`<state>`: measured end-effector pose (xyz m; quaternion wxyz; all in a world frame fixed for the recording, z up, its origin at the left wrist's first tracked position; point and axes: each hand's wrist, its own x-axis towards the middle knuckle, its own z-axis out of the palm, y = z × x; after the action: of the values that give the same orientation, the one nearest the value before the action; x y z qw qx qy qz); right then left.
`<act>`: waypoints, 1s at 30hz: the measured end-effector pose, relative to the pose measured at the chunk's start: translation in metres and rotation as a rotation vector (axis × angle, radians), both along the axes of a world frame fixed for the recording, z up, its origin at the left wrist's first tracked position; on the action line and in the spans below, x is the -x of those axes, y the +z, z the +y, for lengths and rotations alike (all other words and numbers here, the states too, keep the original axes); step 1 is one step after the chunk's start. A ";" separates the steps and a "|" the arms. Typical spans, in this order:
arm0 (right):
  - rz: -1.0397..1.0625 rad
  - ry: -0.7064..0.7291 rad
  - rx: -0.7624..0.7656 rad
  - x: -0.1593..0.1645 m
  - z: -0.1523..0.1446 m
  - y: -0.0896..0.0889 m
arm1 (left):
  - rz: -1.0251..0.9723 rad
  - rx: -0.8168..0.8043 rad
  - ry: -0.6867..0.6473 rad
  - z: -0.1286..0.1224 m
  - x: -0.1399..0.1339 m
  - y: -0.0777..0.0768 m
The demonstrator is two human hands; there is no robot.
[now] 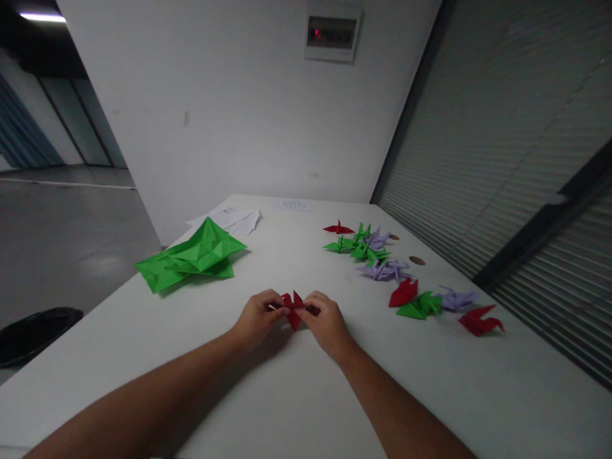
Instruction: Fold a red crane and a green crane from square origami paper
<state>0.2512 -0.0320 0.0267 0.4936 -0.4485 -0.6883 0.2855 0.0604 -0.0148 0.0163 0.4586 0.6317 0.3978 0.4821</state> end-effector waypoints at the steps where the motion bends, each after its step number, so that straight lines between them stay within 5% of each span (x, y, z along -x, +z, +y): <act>1: -0.008 -0.001 -0.004 0.000 0.000 0.001 | 0.016 -0.008 -0.002 0.000 0.000 0.001; 20: 0.053 0.057 0.052 -0.003 0.004 -0.006 | -0.010 0.050 0.011 -0.004 -0.002 0.005; 30: -0.057 0.006 0.194 -0.002 0.007 -0.013 | 0.313 -0.009 0.043 0.006 0.003 -0.007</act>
<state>0.2534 -0.0245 0.0132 0.4271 -0.5001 -0.6726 0.3393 0.0576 -0.0089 0.0088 0.3779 0.6925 0.4757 0.3891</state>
